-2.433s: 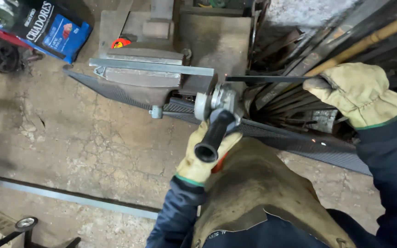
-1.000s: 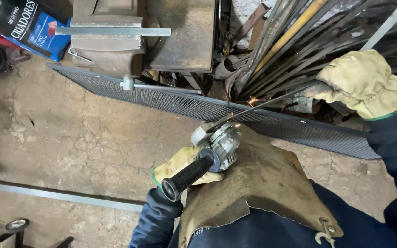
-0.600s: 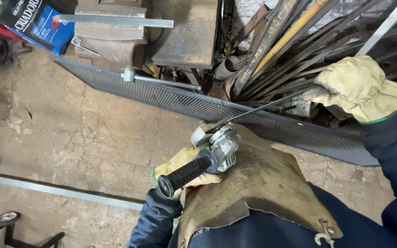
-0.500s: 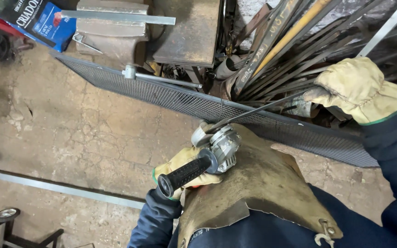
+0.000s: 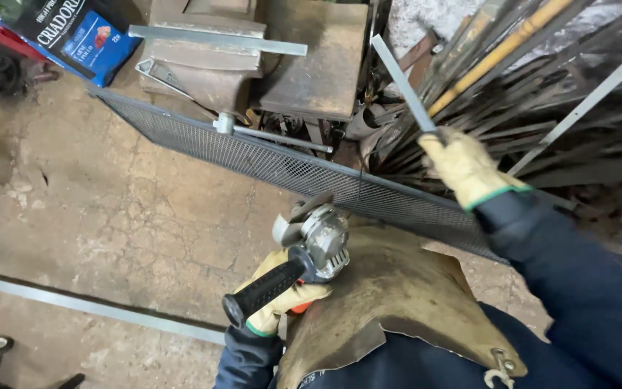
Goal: Measuring, marking, and cutting a metal bar using an angle grinder and a bench vice.
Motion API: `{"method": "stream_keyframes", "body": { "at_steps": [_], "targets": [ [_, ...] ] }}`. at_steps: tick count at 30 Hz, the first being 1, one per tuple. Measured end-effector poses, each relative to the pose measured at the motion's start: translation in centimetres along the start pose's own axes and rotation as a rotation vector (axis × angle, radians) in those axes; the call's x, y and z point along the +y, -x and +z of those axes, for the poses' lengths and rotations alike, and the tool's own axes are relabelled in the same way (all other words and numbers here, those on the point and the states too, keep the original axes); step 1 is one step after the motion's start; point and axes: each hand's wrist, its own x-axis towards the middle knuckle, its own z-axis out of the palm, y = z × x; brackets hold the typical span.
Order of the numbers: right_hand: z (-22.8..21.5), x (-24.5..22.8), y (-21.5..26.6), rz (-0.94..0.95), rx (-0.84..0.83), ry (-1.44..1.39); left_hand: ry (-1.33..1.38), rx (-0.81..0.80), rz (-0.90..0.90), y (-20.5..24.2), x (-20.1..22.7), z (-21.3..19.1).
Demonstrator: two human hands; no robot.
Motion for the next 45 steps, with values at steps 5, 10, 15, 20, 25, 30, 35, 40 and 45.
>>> {"method": "stream_keyframes", "body": {
  "at_steps": [5,10,15,20,25,30,35,40,45],
  "targets": [
    [7.0,-2.0,-6.5,-0.014,-0.159,-0.289,0.078,-0.024,0.005,0.2,-2.5,-3.9],
    [12.0,-5.4,-14.2,-0.368,0.021,0.007,0.034,-0.009,-0.031,0.3,-3.8,-8.9],
    [14.7,-9.8,-12.4,-0.673,0.351,0.907,0.07,-0.014,-0.011,-0.3,-7.1,-12.6],
    [14.0,-8.2,-8.4,-0.675,0.434,0.778,0.08,-0.087,0.049,-2.7,-7.3,-15.0],
    [13.5,-11.5,2.9,-0.036,-0.239,0.5,0.706,-0.091,-0.021,-5.6,-0.3,-15.3],
    [17.9,-3.3,7.3,-0.523,-0.448,0.217,0.484,-0.057,0.089,-8.8,2.5,-11.4],
    [15.4,-1.3,7.1,-0.471,-0.252,-0.206,0.235,0.013,0.139,-9.2,6.4,-11.3],
    [14.0,2.8,4.7,-0.345,-0.406,-0.5,-0.014,-0.018,0.208,-9.3,10.3,-12.6],
    [21.9,18.0,-3.6,-0.383,-0.333,-1.118,-0.608,-0.189,0.589,-13.3,13.6,-10.3]
  ]
}}
